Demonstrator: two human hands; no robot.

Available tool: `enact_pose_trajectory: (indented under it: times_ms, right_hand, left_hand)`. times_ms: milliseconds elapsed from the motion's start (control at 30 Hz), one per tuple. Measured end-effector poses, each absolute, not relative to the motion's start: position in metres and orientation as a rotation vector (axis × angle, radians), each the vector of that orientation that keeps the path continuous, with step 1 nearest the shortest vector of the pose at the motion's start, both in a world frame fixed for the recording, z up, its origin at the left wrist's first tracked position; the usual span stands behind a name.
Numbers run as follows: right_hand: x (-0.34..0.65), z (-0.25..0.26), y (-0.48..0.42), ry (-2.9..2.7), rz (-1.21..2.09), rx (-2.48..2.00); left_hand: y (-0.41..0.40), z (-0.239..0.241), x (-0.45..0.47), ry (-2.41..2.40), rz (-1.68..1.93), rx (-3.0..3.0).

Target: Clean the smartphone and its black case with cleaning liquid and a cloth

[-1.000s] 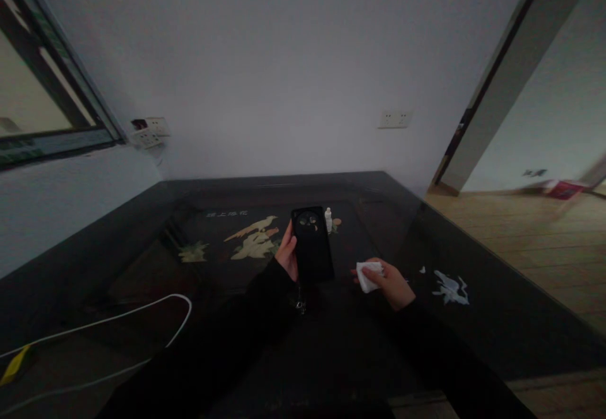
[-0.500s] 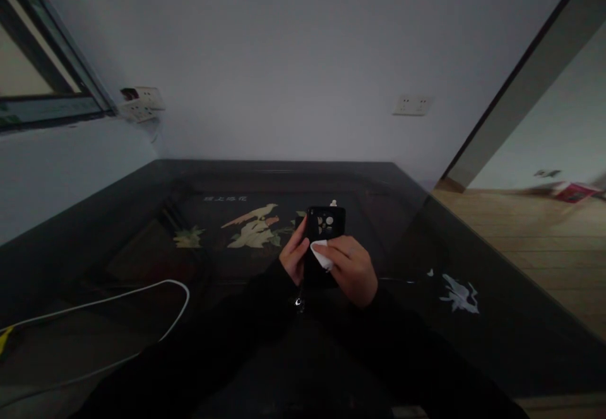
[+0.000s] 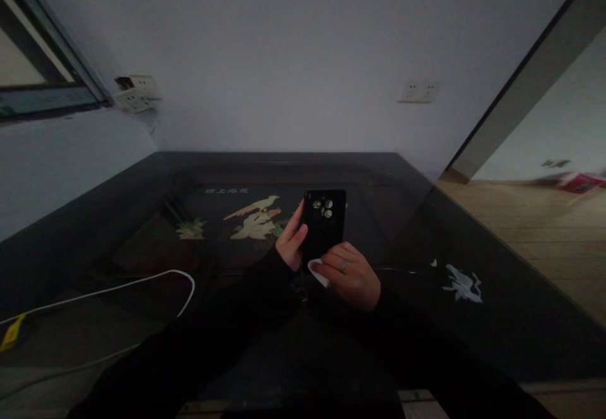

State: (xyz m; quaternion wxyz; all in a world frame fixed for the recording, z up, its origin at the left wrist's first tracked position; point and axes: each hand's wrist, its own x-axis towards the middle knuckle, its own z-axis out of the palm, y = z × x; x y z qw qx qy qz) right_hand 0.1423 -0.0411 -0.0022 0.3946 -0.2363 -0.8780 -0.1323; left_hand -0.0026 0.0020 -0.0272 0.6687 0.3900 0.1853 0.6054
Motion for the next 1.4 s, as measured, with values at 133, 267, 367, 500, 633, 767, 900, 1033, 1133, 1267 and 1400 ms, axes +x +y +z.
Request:
enact_pose_trajectory:
  times_ms: [133, 267, 367, 500, 633, 767, 900, 1033, 1133, 1267, 1400]
  right_hand:
    - [0.171, -0.001, -0.05, -1.802, -0.079, -0.888]
    - [0.193, -0.014, -0.032, -1.381, 0.35, -1.237]
    - [0.195, -0.033, -0.02, -1.345, 0.573, -1.317]
    - [0.189, -0.049, -0.019, -1.414, 0.683, -1.309]
    - [0.185, -0.049, -0.026, -1.393, 0.777, -1.325]
    - [0.176, -0.039, -0.036, -1.406, 0.709, -1.247]
    - [0.169, -0.031, -0.043, -1.538, 0.554, -1.175]
    - [0.172, -0.034, -0.041, -1.556, 0.442, -1.333]
    - [0.177, -0.042, -0.035, -1.463, 0.524, -1.405]
    - [0.186, -0.054, -0.026, -1.276, 0.787, -1.466]
    - [0.193, -0.052, -0.021, -1.108, 0.728, -1.412]
  left_hand:
    - [0.005, -0.025, -0.004, 0.395, 1.378, 0.906]
    - [0.004, -0.021, -0.005, 0.391, 1.369, 0.896]
    - [0.006, -0.019, -0.006, 0.394, 1.387, 0.819]
    - [0.006, -0.011, -0.008, 0.42, 1.291, 0.663]
    - [0.003, -0.005, -0.006, 0.475, 1.225, 0.529]
    - [0.001, -0.015, -0.002, 0.537, 1.205, 0.413]
    - [0.005, -0.033, -0.007, 0.561, 1.019, 0.272]
    - [0.008, -0.043, -0.015, 0.413, 0.818, 0.22]
    - [0.005, -0.043, -0.016, 0.319, 0.899, 0.266]
    - [-0.001, -0.038, -0.018, 0.29, 0.884, 0.301]
    - [-0.002, -0.039, -0.024, 0.333, 0.746, 0.229]
